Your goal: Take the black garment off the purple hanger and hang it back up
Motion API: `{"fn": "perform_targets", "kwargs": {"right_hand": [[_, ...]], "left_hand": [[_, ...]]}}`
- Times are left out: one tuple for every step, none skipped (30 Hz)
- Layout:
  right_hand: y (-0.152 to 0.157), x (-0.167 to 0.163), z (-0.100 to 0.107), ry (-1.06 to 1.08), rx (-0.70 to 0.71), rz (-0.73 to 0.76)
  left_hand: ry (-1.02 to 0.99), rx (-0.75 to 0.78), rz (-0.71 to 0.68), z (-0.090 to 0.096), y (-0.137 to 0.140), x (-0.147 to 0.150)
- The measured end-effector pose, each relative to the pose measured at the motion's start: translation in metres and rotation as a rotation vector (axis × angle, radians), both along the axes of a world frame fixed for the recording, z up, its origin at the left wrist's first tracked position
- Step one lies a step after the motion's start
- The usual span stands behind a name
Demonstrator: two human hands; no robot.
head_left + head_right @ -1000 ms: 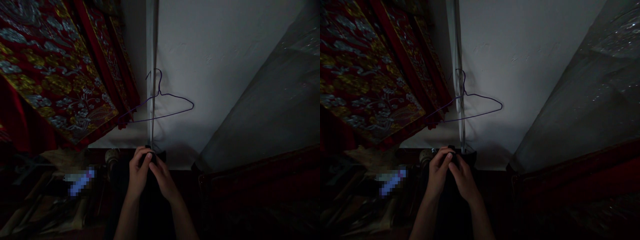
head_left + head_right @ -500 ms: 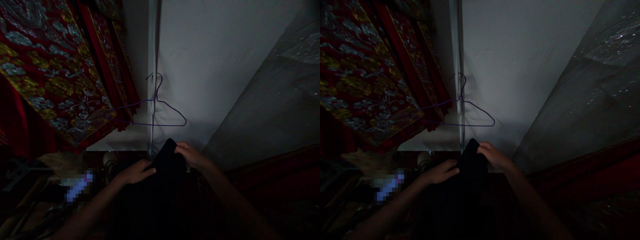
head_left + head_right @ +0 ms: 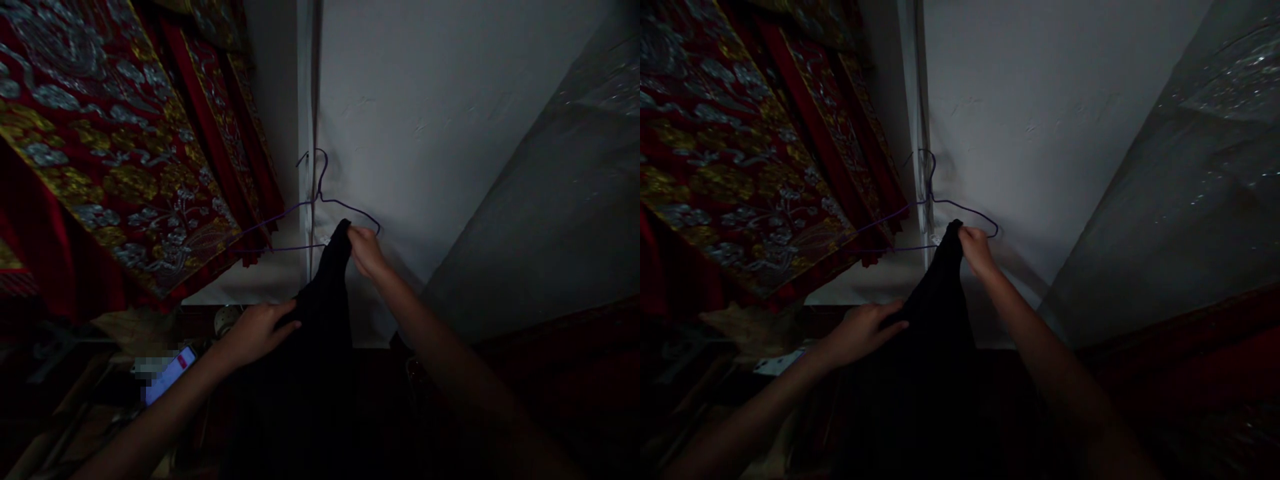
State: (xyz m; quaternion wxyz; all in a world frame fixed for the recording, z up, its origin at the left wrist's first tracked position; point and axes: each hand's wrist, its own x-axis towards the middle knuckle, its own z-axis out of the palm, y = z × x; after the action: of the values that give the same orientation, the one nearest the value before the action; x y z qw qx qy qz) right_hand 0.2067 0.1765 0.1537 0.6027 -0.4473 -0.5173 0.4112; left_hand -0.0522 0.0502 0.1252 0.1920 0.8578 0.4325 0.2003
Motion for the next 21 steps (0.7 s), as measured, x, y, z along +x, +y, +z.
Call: {"fn": "perform_targets", "kwargs": {"right_hand": [[0.0,-0.009,-0.003,0.01,-0.018,0.041],[-0.001,-0.017,-0.006,0.011,-0.022,0.071],[-0.001,-0.022,-0.009,0.004,-0.021,0.088],[-0.001,-0.026,-0.013,-0.007,-0.025,0.096],[-0.001,-0.028,-0.017,-0.02,-0.037,0.101],[-0.001,-0.027,-0.02,-0.036,-0.055,0.102],[0.0,-0.024,-0.023,-0.051,-0.077,0.098],[0.0,-0.019,-0.025,-0.065,-0.099,0.093],[0.0,-0.011,-0.026,-0.071,-0.116,0.087],[0.0,-0.003,-0.026,-0.077,-0.119,0.074],[-0.001,0.008,-0.025,-0.093,-0.11,0.049],[-0.002,0.018,-0.023,-0.126,-0.096,0.019],[-0.003,0.029,-0.02,-0.182,-0.079,-0.013],[-0.006,0.039,-0.017,-0.257,-0.058,-0.041],[-0.008,0.048,-0.013,-0.342,-0.035,-0.063],[-0.011,0.056,-0.009,-0.425,-0.014,-0.076],[-0.015,0.062,-0.006,-0.493,0.004,-0.08],[-0.018,0.066,-0.003,-0.546,0.021,-0.079],[-0.022,0.069,0.0,-0.583,0.039,-0.084],[-0.026,0.071,0.002,-0.607,0.056,-0.097],[-0.029,0.072,0.003,-0.624,0.075,-0.119]], "left_hand": [[0.01,-0.039,-0.013,0.0,-0.003,-0.001],[0.001,-0.085,-0.04,-0.001,-0.007,-0.001],[-0.021,-0.123,-0.069,-0.002,-0.01,-0.002],[-0.049,-0.141,-0.092,-0.003,-0.013,-0.002],[-0.074,-0.136,-0.104,-0.004,-0.015,-0.002],[-0.09,-0.115,-0.104,-0.005,-0.017,-0.003],[-0.096,-0.084,-0.097,-0.005,-0.018,-0.003],[-0.084,-0.054,-0.083,-0.006,-0.017,-0.005],[-0.053,-0.027,-0.059,-0.007,-0.015,-0.007],[-0.005,-0.005,-0.031,-0.009,-0.012,-0.011],[0.054,0.006,-0.004,-0.01,-0.008,-0.015],[0.12,0.006,0.021,-0.012,-0.002,-0.02],[0.189,-0.011,0.042,-0.013,0.004,-0.026],[0.256,-0.042,0.064,-0.014,0.01,-0.032],[0.318,-0.078,0.079,-0.015,0.016,-0.037],[0.371,-0.106,0.089,-0.014,0.021,-0.042],[0.413,-0.11,0.105,-0.013,0.026,-0.046],[0.442,-0.089,0.122,-0.01,0.03,-0.049],[0.45,-0.046,0.136,-0.006,0.033,-0.051],[0.434,0.01,0.148,-0.001,0.037,-0.052],[0.394,0.069,0.162,0.006,0.039,-0.053]]}}
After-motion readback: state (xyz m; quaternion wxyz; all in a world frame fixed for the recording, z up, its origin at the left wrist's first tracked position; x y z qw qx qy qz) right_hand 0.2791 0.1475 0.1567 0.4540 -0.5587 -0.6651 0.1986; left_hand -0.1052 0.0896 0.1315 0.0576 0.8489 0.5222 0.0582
